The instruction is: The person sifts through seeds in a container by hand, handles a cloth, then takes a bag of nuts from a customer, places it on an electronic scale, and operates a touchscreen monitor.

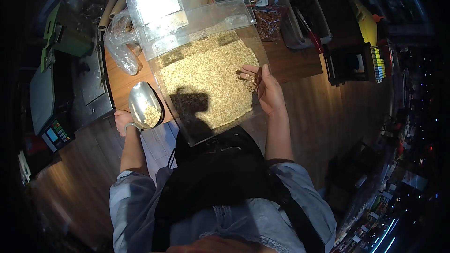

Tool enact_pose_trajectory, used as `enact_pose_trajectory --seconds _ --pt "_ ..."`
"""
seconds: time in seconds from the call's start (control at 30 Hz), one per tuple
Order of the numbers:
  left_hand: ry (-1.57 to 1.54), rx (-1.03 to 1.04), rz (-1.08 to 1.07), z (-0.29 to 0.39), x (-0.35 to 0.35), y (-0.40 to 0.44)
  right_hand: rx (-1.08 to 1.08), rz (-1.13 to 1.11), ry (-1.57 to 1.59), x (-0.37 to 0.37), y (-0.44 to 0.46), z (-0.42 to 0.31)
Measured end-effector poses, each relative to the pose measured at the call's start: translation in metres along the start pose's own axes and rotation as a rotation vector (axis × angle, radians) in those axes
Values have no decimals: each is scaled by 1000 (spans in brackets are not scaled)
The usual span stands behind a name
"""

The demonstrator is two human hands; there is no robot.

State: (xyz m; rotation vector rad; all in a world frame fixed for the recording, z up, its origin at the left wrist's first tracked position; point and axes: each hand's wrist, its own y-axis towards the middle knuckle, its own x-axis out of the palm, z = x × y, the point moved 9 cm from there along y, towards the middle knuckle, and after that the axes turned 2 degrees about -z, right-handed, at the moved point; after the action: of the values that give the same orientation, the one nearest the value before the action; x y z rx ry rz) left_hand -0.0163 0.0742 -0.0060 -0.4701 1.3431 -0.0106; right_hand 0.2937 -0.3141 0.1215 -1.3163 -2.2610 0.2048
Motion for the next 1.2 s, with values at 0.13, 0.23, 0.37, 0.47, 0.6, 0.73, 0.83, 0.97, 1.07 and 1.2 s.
enact_pose_trajectory --seconds 0.13,0.23,0.37,0.47,0.6,0.73,0.83,0.97,1.07,1.2 --pt "7 -2 7 -1 3 4 -51 77 -324 -14 -6 -12" --pt "1 -1 4 -1 3 3 -59 51 -594 -10 -10 -14" --pt "-5 4 0 -2 6 5 -117 34 -1010 2 -17 -7" --pt "5 -2 -5 -3 7 7 -143 16 -1177 18 -19 1" --pt "-5 -15 -35 -3 6 4 -94 -63 -1241 48 -18 21" --pt "7 6 -13 -2 7 6 -276 -159 -1242 86 -24 33" --pt "14 -8 0 -3 9 8 -237 -121 -1144 89 -22 53" --pt "3 -18 -3 -4 9 8 -361 -196 -1207 113 -31 46" --pt "-6 -18 -2 -4 9 8 -457 -250 -1274 114 -36 42" --pt "19 -14 -23 -4 9 9 -439 -182 -1384 97 -34 25"
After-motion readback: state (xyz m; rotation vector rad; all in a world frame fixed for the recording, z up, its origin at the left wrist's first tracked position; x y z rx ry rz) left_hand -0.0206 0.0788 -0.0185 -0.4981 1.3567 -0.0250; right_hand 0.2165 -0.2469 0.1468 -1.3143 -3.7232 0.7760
